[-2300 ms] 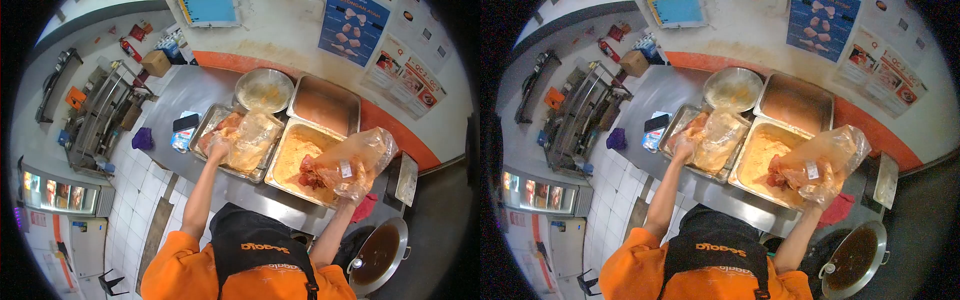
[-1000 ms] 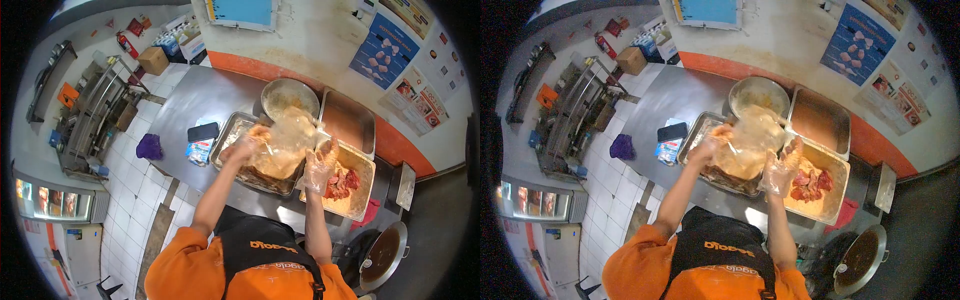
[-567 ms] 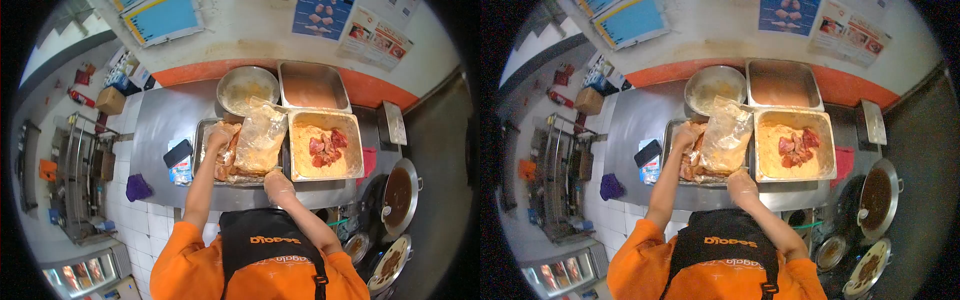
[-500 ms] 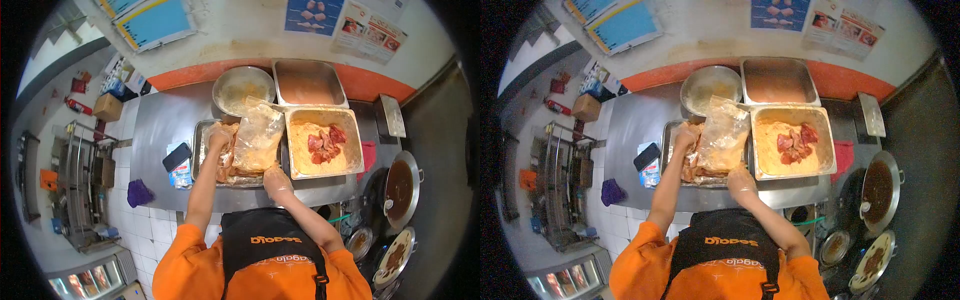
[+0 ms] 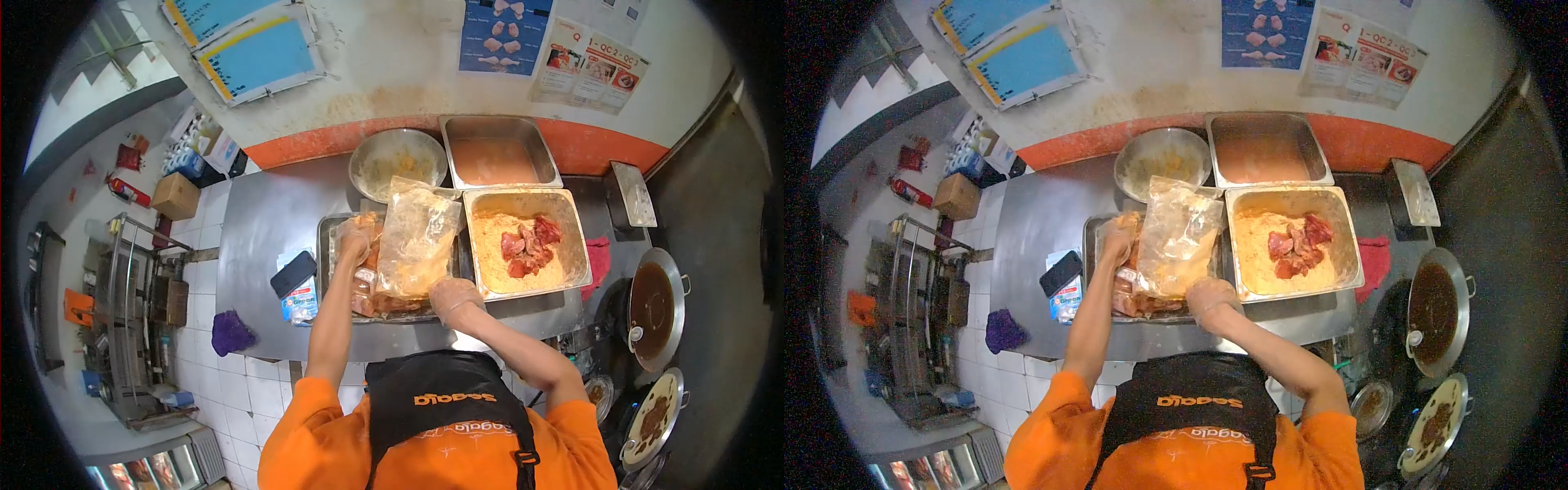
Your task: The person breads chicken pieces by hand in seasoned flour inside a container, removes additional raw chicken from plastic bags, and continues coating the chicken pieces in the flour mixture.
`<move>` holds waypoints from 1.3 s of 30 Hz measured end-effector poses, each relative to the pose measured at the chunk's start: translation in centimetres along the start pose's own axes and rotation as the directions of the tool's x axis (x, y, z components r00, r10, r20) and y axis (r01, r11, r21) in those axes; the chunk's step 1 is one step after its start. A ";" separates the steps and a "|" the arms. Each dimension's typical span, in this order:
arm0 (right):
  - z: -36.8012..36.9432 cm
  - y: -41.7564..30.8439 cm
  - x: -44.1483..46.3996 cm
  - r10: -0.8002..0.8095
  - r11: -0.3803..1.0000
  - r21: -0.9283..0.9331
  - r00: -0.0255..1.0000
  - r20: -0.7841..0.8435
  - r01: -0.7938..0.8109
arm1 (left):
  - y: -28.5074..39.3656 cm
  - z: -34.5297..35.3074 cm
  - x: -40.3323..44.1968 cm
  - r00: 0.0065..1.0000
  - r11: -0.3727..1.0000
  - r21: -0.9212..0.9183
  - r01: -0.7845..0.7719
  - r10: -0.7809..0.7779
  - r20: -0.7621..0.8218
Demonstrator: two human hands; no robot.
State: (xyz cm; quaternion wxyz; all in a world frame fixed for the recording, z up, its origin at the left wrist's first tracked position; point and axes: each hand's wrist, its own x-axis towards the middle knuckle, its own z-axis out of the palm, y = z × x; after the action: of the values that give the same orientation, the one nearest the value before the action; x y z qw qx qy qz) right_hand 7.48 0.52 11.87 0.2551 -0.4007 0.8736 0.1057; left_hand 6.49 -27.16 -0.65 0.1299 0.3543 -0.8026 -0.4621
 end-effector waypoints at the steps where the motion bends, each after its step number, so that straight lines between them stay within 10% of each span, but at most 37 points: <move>1: -1.8 0.1 -0.7 -0.064 0.998 -0.006 0.996 0.054 0.064 | 1.9 -1.2 -1.4 0.999 0.998 -0.056 0.038 -0.039 -0.004; 8: -7.4 2.4 -4.5 -0.179 0.984 -0.040 0.981 -0.076 0.176 | 0.0 -5.4 -3.9 0.999 0.787 -0.616 0.031 -0.050 -0.013; 13: -8.0 5.2 -6.9 -0.258 0.966 -0.122 0.834 -0.487 0.228 | 3.4 -8.8 -8.4 0.990 0.607 -0.794 -0.037 -0.084 -0.111; 16: -7.6 6.6 -7.3 -0.051 0.815 0.232 0.464 -0.884 0.531 | 5.3 -10.0 -11.1 0.967 0.690 -0.711 -0.136 -0.064 -0.247; 21: -8.8 5.5 -2.2 -0.113 0.968 0.146 0.870 -0.481 0.206 | 7.6 -11.6 -12.6 0.925 0.583 -0.736 -0.344 0.075 -0.373; 28: -2.1 2.6 7.5 -0.097 0.889 0.207 0.609 -0.787 0.409 | 7.7 -8.8 -11.0 0.900 0.407 -0.816 -0.409 0.032 -0.435; 29: -1.3 2.0 7.9 -0.037 0.860 0.300 0.638 -0.769 0.412 | 6.2 -8.5 -10.7 0.932 0.589 -0.751 -0.299 0.013 -0.362; 31: 0.3 0.9 8.1 0.067 0.825 0.395 0.625 -0.778 0.404 | 3.4 -7.6 -9.8 0.882 0.955 0.061 -0.292 0.293 -0.368; 32: 0.8 0.4 7.8 0.084 0.832 0.435 0.697 -0.712 0.344 | 2.4 -6.6 -10.1 0.804 0.635 0.731 -0.251 0.557 -0.208; 33: 0.9 -0.1 7.7 0.104 0.839 0.468 0.761 -0.640 0.278 | 1.8 -5.0 -11.0 0.867 0.926 -0.062 -0.372 0.322 -0.381; 36: 4.7 -0.8 9.5 0.204 0.812 0.546 0.778 -0.594 0.204 | 2.6 -5.7 -11.9 0.854 0.899 -0.071 -0.432 0.382 -0.354; 39: 6.2 -1.2 10.9 0.254 0.758 0.645 0.864 -0.435 0.102 | 2.6 -6.9 -10.8 0.789 0.806 0.426 -0.410 0.548 -0.278</move>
State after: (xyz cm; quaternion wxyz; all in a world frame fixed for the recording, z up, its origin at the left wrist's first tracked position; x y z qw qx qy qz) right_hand 4.62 -4.92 0.87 0.1392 -0.2636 0.9065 -0.2990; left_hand 16.75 -23.33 6.46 0.3371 0.2365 -0.8921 -0.1859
